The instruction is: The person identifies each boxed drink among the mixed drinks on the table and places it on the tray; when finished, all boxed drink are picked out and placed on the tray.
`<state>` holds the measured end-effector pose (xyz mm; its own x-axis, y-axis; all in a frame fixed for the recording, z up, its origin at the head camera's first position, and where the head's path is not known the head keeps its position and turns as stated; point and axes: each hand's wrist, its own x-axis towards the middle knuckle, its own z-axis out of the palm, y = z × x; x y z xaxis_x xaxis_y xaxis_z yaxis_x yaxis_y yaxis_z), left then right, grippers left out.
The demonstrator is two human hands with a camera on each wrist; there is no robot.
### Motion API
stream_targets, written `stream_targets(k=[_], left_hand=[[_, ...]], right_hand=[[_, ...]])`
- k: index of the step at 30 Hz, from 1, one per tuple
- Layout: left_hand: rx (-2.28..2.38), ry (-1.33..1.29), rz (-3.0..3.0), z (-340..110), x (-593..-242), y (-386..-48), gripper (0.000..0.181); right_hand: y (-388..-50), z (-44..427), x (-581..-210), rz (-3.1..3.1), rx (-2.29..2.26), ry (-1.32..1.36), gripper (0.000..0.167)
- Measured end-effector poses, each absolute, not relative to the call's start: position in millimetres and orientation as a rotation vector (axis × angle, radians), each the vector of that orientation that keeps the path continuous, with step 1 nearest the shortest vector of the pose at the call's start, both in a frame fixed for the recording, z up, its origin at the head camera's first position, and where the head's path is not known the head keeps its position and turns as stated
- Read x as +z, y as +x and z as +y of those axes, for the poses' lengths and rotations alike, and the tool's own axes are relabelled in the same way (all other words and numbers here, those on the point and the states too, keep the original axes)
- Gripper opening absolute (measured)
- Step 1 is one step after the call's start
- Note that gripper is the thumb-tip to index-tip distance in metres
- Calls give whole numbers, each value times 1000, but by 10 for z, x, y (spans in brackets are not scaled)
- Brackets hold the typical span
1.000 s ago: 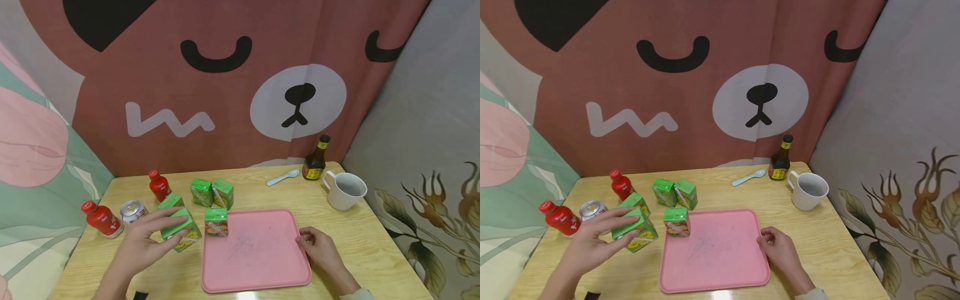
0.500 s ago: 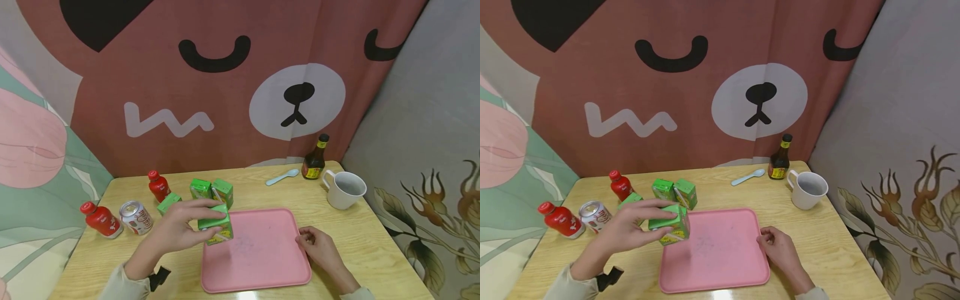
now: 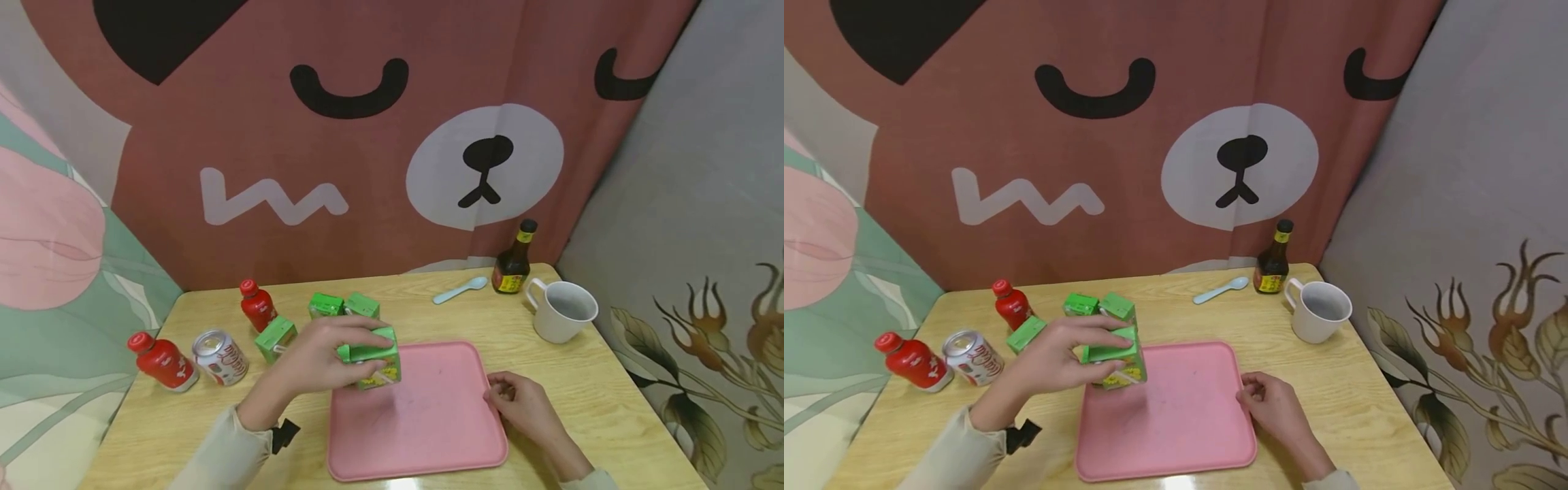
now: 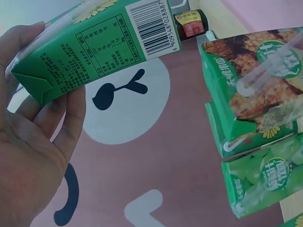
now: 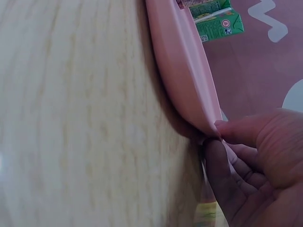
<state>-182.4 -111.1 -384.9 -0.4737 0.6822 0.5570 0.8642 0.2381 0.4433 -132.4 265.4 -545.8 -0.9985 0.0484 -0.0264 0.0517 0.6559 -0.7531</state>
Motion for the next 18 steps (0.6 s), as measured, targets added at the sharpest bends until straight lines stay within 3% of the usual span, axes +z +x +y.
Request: stream_targets(k=[10, 18], left_hand=[[-1146, -1342, -2410, -1003, -3967, -2034, 29], [-1075, -1420, -2422, -917, -3961, -2100, 28]], right_hand=[[-1254, 2632, -5464, 2831, -1366, 114, 26], [-1224, 2640, -5459, 2838, -1391, 118, 24]])
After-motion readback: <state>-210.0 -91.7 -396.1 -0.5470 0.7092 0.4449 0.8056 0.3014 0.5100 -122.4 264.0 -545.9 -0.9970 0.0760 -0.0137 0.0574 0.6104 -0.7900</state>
